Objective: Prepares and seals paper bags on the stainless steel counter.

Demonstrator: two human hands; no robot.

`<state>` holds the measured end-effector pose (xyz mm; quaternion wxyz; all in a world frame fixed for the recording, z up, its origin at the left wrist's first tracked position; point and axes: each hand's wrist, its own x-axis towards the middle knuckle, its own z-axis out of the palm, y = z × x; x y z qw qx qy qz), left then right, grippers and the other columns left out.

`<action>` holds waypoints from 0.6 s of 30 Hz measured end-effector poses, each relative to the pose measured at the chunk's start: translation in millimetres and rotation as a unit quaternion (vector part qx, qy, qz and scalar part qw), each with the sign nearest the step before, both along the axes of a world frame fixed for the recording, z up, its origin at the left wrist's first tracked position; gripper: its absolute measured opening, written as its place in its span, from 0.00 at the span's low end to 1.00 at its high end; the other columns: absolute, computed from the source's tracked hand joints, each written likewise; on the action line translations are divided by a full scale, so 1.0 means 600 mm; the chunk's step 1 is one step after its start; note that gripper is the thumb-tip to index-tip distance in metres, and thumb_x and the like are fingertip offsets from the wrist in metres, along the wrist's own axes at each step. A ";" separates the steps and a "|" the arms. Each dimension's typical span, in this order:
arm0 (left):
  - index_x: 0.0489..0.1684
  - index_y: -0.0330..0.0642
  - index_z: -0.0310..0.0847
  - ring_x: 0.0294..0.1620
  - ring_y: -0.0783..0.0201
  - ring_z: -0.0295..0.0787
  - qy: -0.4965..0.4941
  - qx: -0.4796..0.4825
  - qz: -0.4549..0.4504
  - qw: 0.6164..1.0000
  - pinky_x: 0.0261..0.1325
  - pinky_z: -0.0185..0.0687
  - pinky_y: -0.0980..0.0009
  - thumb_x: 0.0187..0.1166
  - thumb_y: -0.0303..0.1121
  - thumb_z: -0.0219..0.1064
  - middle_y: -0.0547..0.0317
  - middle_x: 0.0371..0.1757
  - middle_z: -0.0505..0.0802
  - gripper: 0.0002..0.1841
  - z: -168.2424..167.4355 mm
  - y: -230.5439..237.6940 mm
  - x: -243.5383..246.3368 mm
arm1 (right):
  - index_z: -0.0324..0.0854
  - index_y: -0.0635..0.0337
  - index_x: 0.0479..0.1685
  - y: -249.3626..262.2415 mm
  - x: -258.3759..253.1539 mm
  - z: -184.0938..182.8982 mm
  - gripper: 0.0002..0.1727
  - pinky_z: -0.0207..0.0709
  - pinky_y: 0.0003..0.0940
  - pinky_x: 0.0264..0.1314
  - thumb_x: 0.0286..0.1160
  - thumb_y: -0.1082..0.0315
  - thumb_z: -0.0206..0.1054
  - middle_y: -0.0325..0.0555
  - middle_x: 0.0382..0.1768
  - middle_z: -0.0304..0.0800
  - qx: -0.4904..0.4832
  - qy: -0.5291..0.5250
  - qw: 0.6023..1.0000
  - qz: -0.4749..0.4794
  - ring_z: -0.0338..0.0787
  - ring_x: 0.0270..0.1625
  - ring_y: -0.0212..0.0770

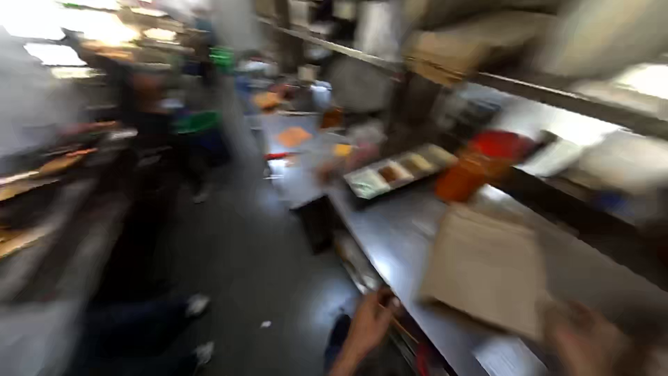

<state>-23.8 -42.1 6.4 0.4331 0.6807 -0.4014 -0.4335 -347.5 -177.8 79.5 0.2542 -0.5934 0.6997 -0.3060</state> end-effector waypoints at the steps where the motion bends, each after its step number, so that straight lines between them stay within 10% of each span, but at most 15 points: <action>1: 0.76 0.42 0.79 0.59 0.58 0.91 0.000 -0.003 -0.053 0.999 0.65 0.88 0.55 0.83 0.51 0.66 0.48 0.63 0.91 0.28 0.002 -0.062 -0.035 | 0.72 0.71 0.78 -0.003 -0.036 -0.043 0.32 0.80 0.59 0.71 0.82 0.57 0.68 0.71 0.70 0.81 -0.005 -0.021 0.999 -0.032 0.85 0.69 0.62; 5: 0.76 0.40 0.79 0.64 0.48 0.90 -0.075 0.103 -0.192 0.973 0.70 0.84 0.42 0.70 0.66 0.72 0.44 0.68 0.90 0.42 0.000 -0.221 -0.116 | 0.81 0.58 0.71 0.007 -0.062 -0.120 0.30 0.85 0.58 0.59 0.80 0.46 0.70 0.57 0.59 0.89 0.148 -0.151 0.971 -0.112 0.90 0.58 0.53; 10: 0.55 0.41 0.89 0.49 0.49 0.94 -0.141 0.125 -0.174 0.967 0.58 0.86 0.41 0.76 0.56 0.72 0.48 0.47 0.95 0.26 -0.001 -0.258 -0.125 | 0.85 0.57 0.65 0.004 -0.010 -0.112 0.22 0.87 0.49 0.52 0.79 0.55 0.73 0.50 0.51 0.93 0.093 -0.195 0.969 -0.124 0.93 0.47 0.46; 13: 0.42 0.39 0.91 0.43 0.52 0.94 -0.134 0.084 -0.167 0.973 0.54 0.87 0.44 0.81 0.45 0.70 0.49 0.39 0.95 0.16 0.008 -0.255 -0.109 | 0.91 0.62 0.43 -0.008 0.000 -0.117 0.12 0.86 0.47 0.46 0.83 0.62 0.69 0.48 0.36 0.93 0.092 -0.167 0.973 -0.131 0.91 0.37 0.43; 18: 0.64 0.37 0.81 0.53 0.53 0.92 -0.040 0.053 -0.141 0.988 0.58 0.89 0.48 0.79 0.52 0.72 0.46 0.59 0.91 0.27 -0.004 -0.277 -0.101 | 0.81 0.54 0.70 -0.029 -0.004 -0.113 0.29 0.80 0.56 0.63 0.87 0.40 0.57 0.53 0.62 0.89 0.140 -0.257 0.949 -0.119 0.87 0.61 0.49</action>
